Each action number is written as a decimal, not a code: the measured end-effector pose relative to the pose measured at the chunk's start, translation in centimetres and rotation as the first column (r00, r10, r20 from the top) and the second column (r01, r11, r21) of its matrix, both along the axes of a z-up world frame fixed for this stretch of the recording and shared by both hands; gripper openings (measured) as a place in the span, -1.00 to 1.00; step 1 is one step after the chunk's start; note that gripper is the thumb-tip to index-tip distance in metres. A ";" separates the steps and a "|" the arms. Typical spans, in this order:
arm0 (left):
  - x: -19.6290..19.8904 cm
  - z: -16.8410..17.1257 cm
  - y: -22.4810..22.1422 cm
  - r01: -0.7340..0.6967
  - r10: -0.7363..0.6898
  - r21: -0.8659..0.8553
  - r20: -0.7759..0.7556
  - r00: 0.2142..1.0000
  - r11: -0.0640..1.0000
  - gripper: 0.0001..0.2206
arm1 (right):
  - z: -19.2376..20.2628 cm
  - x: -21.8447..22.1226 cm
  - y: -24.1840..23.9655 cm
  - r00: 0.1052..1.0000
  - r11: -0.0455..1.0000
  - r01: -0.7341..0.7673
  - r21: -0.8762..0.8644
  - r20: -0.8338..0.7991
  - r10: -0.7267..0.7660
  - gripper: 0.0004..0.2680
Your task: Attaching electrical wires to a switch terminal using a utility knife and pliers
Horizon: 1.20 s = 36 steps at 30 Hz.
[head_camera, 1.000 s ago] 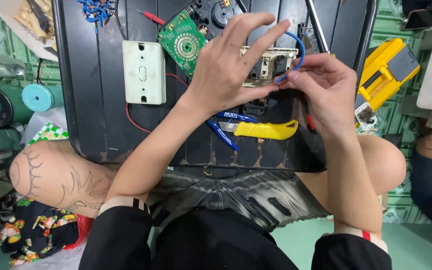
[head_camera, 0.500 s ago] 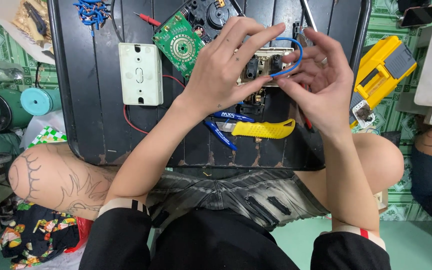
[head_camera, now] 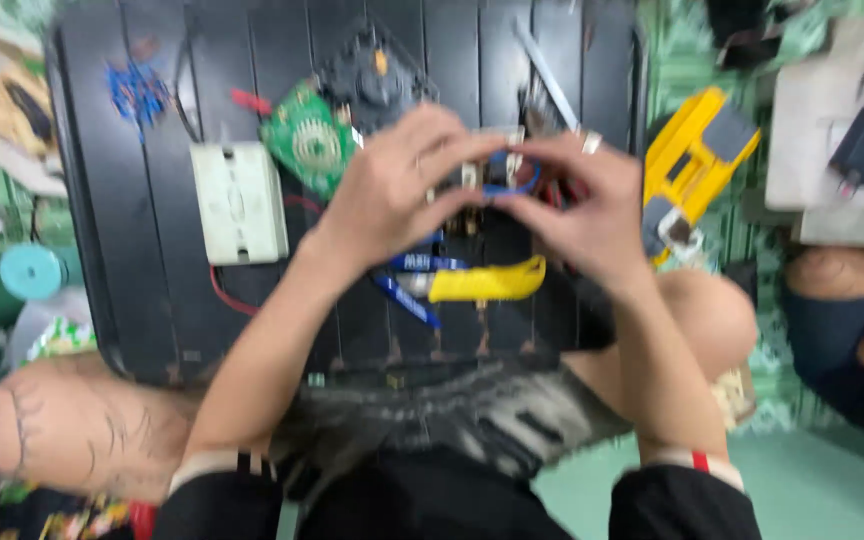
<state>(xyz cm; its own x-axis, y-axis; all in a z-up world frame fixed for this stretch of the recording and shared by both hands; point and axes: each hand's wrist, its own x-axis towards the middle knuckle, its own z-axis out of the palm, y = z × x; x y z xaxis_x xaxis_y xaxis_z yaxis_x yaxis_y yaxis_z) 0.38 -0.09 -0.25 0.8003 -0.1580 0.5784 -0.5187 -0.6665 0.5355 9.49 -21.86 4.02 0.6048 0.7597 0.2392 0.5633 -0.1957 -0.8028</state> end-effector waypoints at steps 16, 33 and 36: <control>0.0 1.3 0.1 0.084 -0.077 -0.079 0.092 0.993 0.993 -0.76 | 0.3 0.0 0.1 0.995 0.997 -0.034 0.064 0.092 0.028 -0.82; 0.2 2.0 -0.2 0.095 -0.082 -0.092 0.130 0.988 0.991 -0.82 | 0.0 -0.1 0.2 0.996 0.998 -0.023 0.065 0.083 0.017 -0.79; 0.1 1.8 -0.2 0.070 -0.059 -0.094 0.120 0.991 0.993 -0.82 | 0.0 -0.3 0.3 0.998 0.999 -0.005 0.039 0.067 0.003 -0.81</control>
<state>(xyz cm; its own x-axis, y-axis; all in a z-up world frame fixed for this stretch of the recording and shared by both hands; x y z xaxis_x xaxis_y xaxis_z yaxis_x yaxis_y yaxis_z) 0.50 -0.33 1.56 0.7165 -0.1455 0.6823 -0.6217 -0.5769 0.5298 9.18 -21.59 3.99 0.5832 0.7513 0.3090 0.6169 -0.1622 -0.7701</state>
